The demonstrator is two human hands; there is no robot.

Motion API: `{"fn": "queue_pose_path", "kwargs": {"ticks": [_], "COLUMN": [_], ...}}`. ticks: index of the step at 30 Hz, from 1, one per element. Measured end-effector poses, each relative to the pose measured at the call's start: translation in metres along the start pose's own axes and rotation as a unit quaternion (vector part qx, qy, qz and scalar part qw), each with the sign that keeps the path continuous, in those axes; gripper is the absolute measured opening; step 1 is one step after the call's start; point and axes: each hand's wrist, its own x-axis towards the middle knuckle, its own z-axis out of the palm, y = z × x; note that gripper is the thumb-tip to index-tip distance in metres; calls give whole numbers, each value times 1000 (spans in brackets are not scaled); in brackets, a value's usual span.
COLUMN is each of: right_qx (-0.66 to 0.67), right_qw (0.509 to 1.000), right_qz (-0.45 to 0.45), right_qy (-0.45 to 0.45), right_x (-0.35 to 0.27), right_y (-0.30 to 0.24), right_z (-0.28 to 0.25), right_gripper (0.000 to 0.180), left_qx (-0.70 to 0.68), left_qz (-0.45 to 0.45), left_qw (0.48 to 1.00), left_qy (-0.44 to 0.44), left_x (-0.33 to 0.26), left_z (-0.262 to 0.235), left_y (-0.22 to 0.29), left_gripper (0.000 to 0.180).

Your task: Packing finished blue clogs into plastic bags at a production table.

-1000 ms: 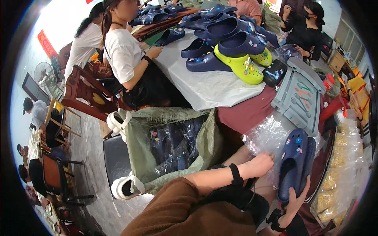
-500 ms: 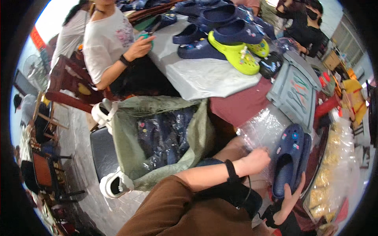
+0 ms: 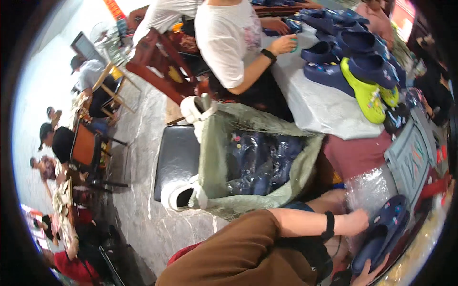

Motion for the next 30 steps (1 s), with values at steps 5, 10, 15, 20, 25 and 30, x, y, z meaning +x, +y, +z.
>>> {"fn": "queue_pose_path", "kwargs": {"ticks": [5,10,15,20,25,30], "right_qx": [-42,-107,-126,-74,-38,-32], "right_qw": [999,993,992,996,996,997], "right_qz": [-8,49,11,47,80,69], "right_qy": [-21,-24,-23,-22,-19,-19], "right_x": [3,2,4,4,2,4], "right_y": [-3,-9,-8,-1,0,-6], "right_z": [2,1,2,5,4,8], "right_gripper": [71,73,76,76,77,78], "left_qx": [-19,-12,-2,9,35,56], "left_qz": [-16,-28,-28,-11,6,-18], "left_qw": [999,998,999,1000,998,997], "left_qy": [-41,-47,-27,-12,-53,-46], "left_x": [1,4,5,3,8,10], "left_z": [5,10,9,1,-18,12], "left_y": [-5,-5,-4,-6,-3,0], "left_gripper": [15,15,14,11,11,13]}}
